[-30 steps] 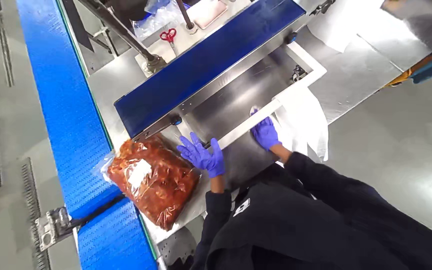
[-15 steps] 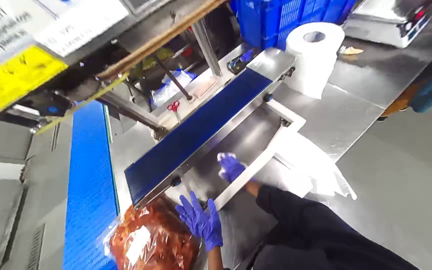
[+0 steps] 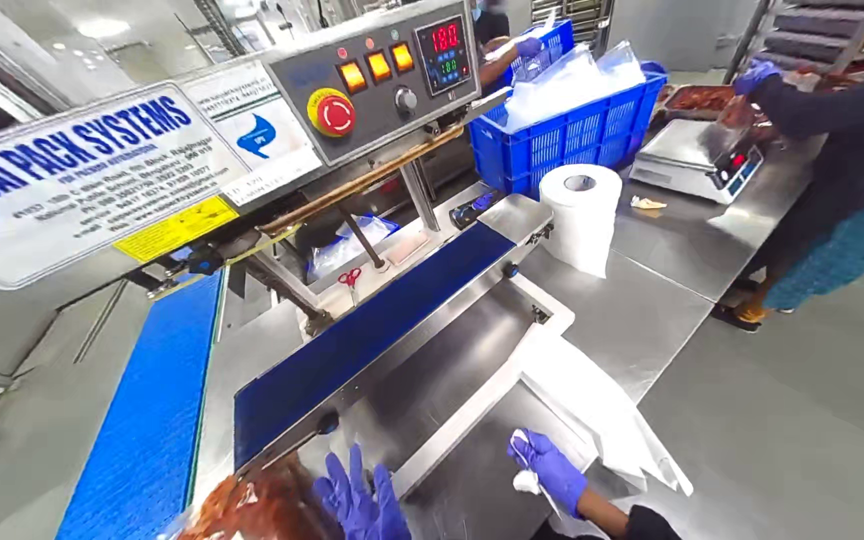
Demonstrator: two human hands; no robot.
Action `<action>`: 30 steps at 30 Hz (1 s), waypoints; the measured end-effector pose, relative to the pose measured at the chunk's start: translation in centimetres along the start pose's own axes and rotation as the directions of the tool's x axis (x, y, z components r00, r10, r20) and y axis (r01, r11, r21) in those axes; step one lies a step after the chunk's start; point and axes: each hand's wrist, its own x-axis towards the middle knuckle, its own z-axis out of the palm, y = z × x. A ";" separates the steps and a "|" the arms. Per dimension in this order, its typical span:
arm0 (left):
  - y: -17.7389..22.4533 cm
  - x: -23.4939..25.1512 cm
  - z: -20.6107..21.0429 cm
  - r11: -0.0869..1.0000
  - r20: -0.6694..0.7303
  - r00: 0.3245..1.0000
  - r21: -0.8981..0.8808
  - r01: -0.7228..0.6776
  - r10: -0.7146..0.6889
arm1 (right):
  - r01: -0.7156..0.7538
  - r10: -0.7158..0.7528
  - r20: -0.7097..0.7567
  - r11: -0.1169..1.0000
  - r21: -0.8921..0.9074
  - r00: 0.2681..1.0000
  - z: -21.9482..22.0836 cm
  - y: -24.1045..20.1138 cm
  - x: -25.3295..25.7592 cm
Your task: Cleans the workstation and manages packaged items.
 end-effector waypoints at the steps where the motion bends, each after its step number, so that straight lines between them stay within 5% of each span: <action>1: 1.3 -0.5 -0.1 0.995 -0.011 0.999 -0.096 -0.036 0.035 | 0.022 -0.019 -0.049 0.998 0.061 0.999 0.1 -0.8 -0.7; 5: 7.3 -2.6 0.9 0.846 0.091 0.979 -0.522 -0.107 0.180 | 0.315 -0.283 -0.161 0.921 0.228 0.945 1.1 -4.4 -2.3; 7: 10.0 -4.6 0.5 0.737 0.329 0.919 -0.673 0.065 0.218 | 0.445 -0.397 -0.204 0.836 0.322 0.895 2.4 -5.3 -3.0; 9: 12.3 -6.8 0.1 0.583 0.563 0.785 -0.739 0.339 0.257 | 0.506 -0.449 -0.233 0.758 0.412 0.863 3.5 -6.1 -4.2; 12: 13.2 -10.3 -0.2 0.381 0.682 0.666 -0.727 0.572 0.302 | 0.415 -0.351 -0.240 0.851 0.323 0.905 4.0 -7.4 -7.8; 17: 11.4 -12.5 -0.6 0.519 0.704 0.708 -0.627 0.581 0.058 | 0.275 -0.250 -0.143 0.941 0.196 0.958 1.9 -5.7 -11.1; 21: 10.8 -12.2 -1.0 0.527 0.681 0.732 -0.612 0.589 -0.028 | 0.283 -0.174 -0.349 0.913 0.293 0.921 -2.3 -5.7 -12.6; 23: 11.0 -11.3 -1.1 0.522 0.644 0.762 -0.625 0.580 -0.075 | 0.222 -0.055 -0.519 0.938 0.265 0.853 -5.4 -6.2 -13.1; 26: 12.4 -10.1 -0.8 0.508 0.625 0.774 -0.635 0.582 -0.105 | 0.174 0.036 -0.779 0.968 0.184 0.626 -11.0 -6.0 -14.0; 30: 16.6 -10.5 2.8 0.483 0.626 0.780 -0.683 0.548 0.001 | 0.282 0.137 -0.900 0.921 0.270 0.415 -20.1 -4.4 -14.7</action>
